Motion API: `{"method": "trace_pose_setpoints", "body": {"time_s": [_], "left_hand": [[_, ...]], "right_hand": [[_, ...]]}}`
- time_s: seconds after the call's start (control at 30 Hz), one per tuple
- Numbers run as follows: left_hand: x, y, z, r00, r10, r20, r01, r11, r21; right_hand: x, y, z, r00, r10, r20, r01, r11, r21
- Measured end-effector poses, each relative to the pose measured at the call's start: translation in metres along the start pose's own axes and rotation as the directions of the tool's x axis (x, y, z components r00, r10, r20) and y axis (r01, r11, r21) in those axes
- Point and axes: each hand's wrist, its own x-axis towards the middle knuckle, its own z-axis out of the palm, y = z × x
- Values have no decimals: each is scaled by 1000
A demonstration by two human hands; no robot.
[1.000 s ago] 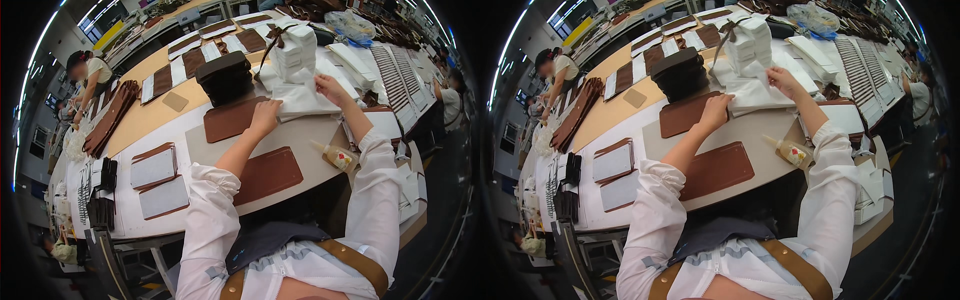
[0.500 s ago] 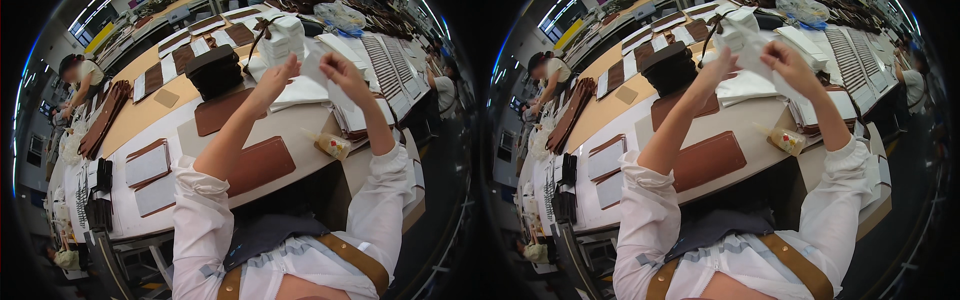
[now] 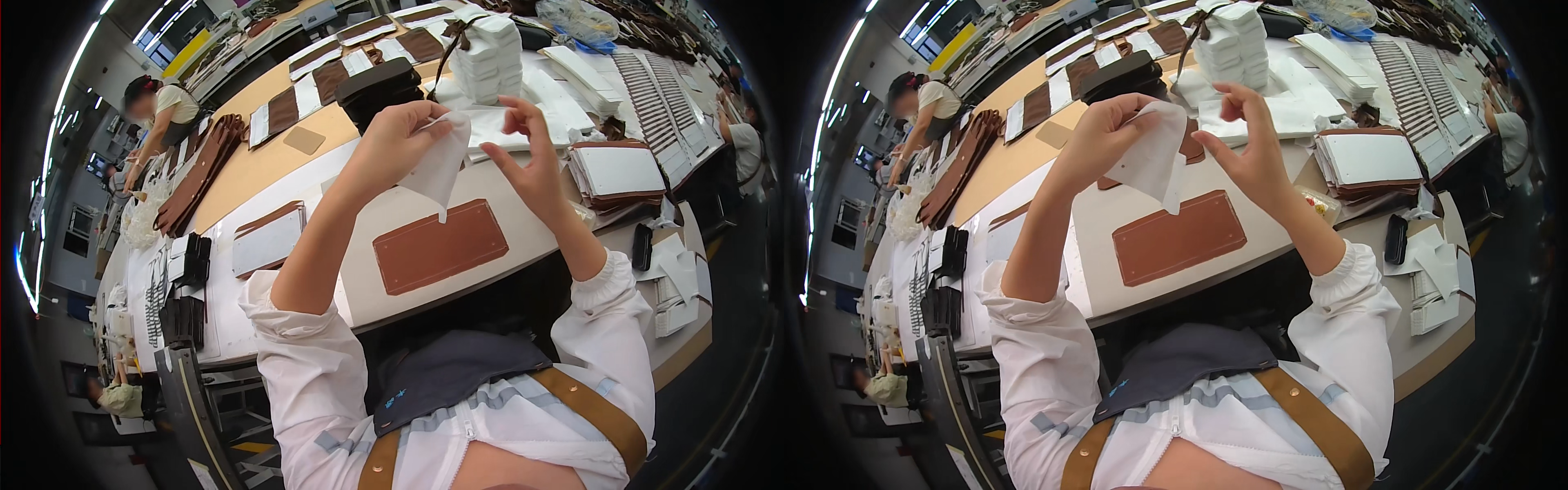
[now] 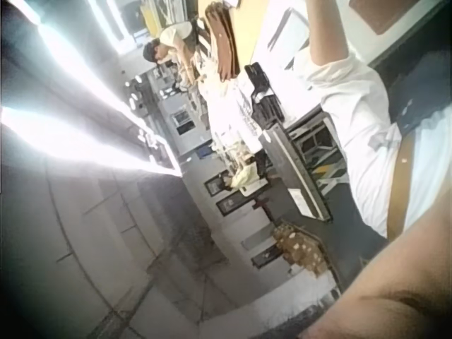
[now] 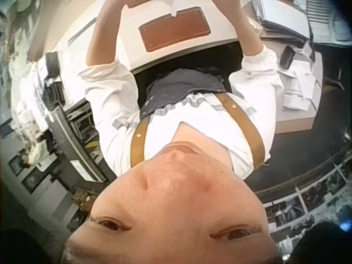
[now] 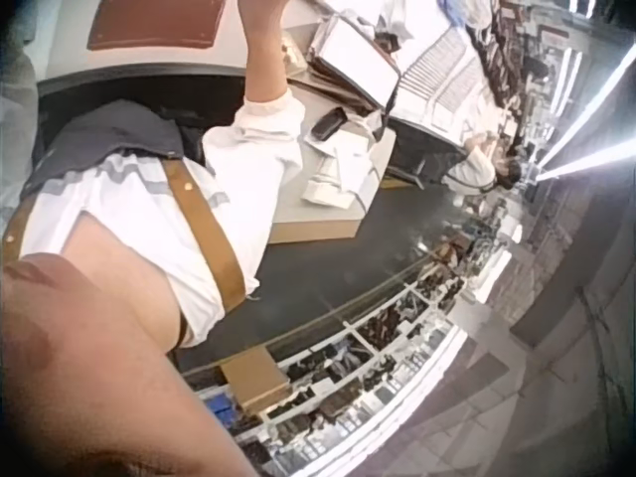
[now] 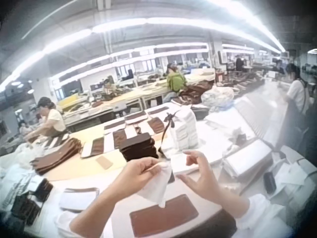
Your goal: The person repeatedly applies glue to brown rectangular pieces and adheres white fabric pieces to them. The person smooths each assembly and stacks the finished units on the table.
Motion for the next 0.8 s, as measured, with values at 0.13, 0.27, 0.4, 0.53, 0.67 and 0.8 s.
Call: {"method": "trace_pose_setpoints", "body": {"time_s": [0.13,0.27,0.4,0.53,0.67,0.8], "left_hand": [[-23,1,-7,999,-38,11,39,996,-80],[-40,9,-19,998,-50,-36,48,997,-67],[-46,-6,-39,988,-88,-124,75,992,-103],[-62,-28,-48,953,-198,-230,129,951,-282],[-77,-73,-48,916,-342,-210,209,853,-478],[-88,-115,-34,914,-358,-189,215,825,-522]], "right_hand": [[5,4,16,936,86,341,-184,945,269],[-7,8,18,643,315,698,-637,726,259],[-18,19,14,585,337,738,-677,704,215],[-21,17,-5,566,393,725,-695,700,163],[-37,35,-17,592,538,600,-747,647,156],[-44,38,-12,609,625,488,-793,478,378]]}}
